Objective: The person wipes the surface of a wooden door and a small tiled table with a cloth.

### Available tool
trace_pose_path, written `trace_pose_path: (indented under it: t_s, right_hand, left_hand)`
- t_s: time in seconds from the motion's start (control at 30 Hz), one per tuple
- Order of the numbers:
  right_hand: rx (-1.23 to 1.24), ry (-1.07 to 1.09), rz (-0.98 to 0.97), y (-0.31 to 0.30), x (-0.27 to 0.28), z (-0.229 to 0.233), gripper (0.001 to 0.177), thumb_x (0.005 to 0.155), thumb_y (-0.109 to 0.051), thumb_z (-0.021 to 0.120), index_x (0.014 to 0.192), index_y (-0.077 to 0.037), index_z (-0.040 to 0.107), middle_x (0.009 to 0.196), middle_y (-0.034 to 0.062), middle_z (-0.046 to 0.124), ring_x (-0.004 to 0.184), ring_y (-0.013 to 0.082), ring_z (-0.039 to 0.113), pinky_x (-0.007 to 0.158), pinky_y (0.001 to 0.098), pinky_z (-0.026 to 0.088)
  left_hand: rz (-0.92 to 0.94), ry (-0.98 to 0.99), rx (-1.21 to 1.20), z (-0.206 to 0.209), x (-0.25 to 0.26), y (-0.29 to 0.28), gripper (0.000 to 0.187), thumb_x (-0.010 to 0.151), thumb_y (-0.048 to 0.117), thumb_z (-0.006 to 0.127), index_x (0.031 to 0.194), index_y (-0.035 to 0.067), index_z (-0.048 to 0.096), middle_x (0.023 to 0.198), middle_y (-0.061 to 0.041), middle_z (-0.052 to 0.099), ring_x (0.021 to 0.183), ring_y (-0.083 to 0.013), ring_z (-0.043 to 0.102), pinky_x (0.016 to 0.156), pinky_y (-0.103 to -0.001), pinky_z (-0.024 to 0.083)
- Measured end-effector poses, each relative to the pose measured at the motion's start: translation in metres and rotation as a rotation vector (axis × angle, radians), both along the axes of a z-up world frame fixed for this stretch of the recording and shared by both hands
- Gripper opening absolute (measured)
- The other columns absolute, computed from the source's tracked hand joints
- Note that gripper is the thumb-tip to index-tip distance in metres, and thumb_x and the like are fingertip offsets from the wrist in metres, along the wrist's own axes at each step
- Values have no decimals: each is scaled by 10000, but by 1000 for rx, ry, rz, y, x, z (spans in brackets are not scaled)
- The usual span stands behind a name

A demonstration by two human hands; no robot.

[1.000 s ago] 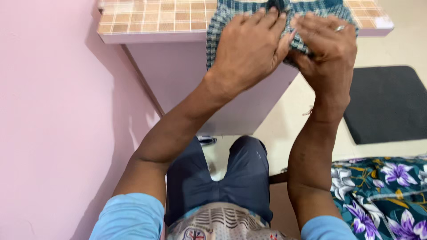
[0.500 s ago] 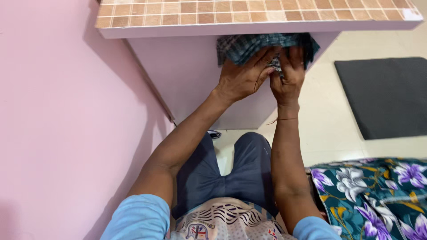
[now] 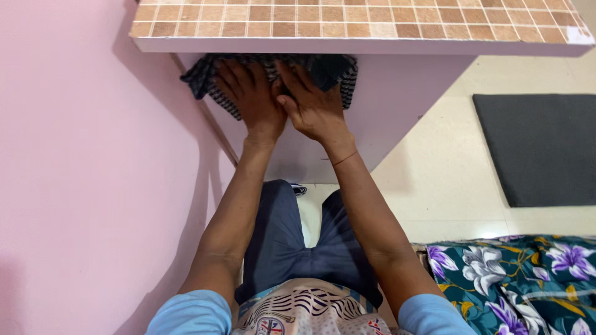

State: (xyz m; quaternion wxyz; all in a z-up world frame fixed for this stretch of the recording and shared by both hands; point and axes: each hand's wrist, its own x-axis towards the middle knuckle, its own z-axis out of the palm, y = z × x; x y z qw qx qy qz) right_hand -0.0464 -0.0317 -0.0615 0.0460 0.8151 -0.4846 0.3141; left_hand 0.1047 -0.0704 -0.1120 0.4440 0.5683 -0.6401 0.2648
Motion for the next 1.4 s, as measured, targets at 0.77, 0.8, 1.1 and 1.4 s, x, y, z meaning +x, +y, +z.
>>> trace_pose_path:
  t_s: [0.77,0.8,1.1,1.4]
  right_hand:
    - [-243,-583,-362,-40,-73,-216,704,1167,-372,445,1614,108,188,1717,313,33,1615,498,-7,1332,596,-32]
    - [-216,-462,-381,-40,-59,-197,628,1145,-366,488,1576,51,304,1696,306,138,1603,504,75,1330,598,15]
    - [6,-21,188,5,87,-54,508,1072,-481,453,1543,-293,474,1521,82,553,1298,296,591,1059,536,432]
    - [-47,-399,-96,-25,5,-158,571,1091,-479,536,1528,-111,509,1545,261,518,1326,367,565,1037,498,453]
  left_hand:
    - [-447,-230,607,-76,-78,36,499,1057,339,595,1536,228,509,930,-66,750,533,-236,666,688,-441,556]
    - [-445,-115,567,-78,-67,29,524,1026,328,601,1511,158,501,1204,-134,681,667,-295,694,693,-460,559]
    - [44,210,205,-177,96,-29,785,1101,440,506,1612,-82,218,1667,-357,167,1572,-515,150,1313,-586,134]
    - [-202,-40,481,-93,-21,5,780,841,464,657,1407,-39,468,1461,-362,368,1414,-543,253,1165,-710,136]
